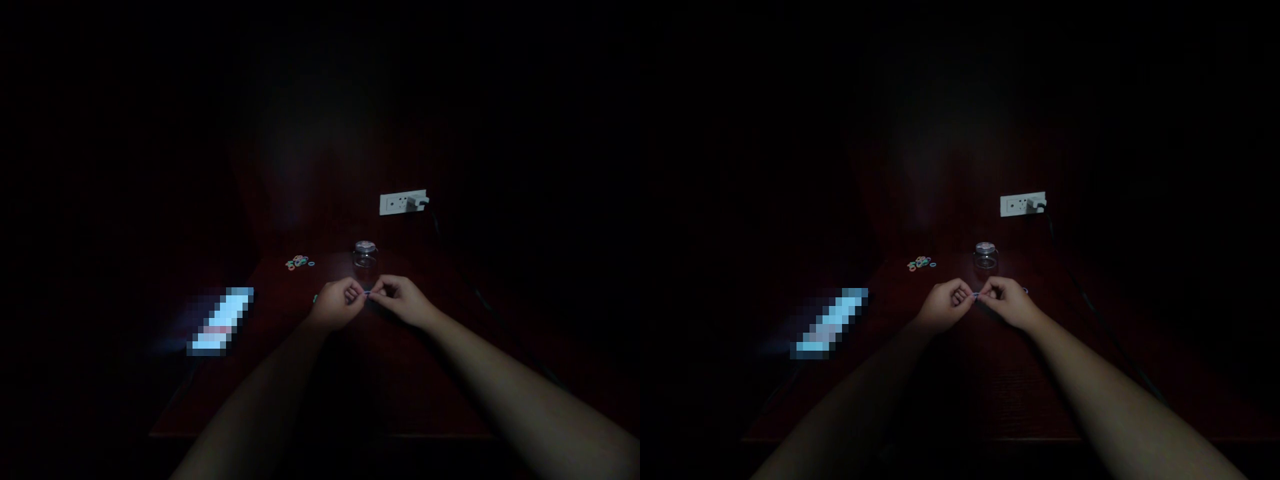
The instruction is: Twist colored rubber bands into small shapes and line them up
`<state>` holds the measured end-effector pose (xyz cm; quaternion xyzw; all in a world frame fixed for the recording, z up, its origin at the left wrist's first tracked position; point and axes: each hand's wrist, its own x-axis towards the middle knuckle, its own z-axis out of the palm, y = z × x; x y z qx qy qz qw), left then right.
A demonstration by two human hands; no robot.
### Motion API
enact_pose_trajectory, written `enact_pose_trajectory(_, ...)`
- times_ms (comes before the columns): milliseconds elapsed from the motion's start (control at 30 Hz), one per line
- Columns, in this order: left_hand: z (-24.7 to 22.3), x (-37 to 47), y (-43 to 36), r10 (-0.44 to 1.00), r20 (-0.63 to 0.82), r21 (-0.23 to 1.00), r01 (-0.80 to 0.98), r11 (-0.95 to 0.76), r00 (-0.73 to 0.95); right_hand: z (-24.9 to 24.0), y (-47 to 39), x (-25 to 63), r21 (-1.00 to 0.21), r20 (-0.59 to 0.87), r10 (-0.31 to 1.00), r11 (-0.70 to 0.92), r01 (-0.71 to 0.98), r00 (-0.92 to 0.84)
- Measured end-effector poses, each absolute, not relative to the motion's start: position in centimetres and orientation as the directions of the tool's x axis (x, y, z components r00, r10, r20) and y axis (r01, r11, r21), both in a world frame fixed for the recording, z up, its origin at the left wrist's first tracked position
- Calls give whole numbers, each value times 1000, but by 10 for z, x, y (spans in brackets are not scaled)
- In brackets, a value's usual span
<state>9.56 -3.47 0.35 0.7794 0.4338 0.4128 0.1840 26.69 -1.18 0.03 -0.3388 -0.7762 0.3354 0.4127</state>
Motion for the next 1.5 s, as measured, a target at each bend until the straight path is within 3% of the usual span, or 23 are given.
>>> enact_pose_trajectory(1067, 3, 97, -34, 837, 466, 648, 533, -544, 287, 4, -13, 267, -773, 442, 784, 580, 257, -436)
enact_pose_trajectory(1333, 5, 97, -36, 833, 462, 665, 504, -552, 304, 6, -13, 265, -905, 357, 824, 422, 55, -440)
enact_pose_trajectory(1433, 7, 96, -36, 847, 446, 684, 500, -531, 289, 8, -1, 276, -904, 385, 872, 423, 69, -302)
enact_pose_trajectory(1500, 9, 95, -37, 858, 441, 696, 503, -512, 263, 7, 13, 291, -857, 458, 882, 472, 209, -113)
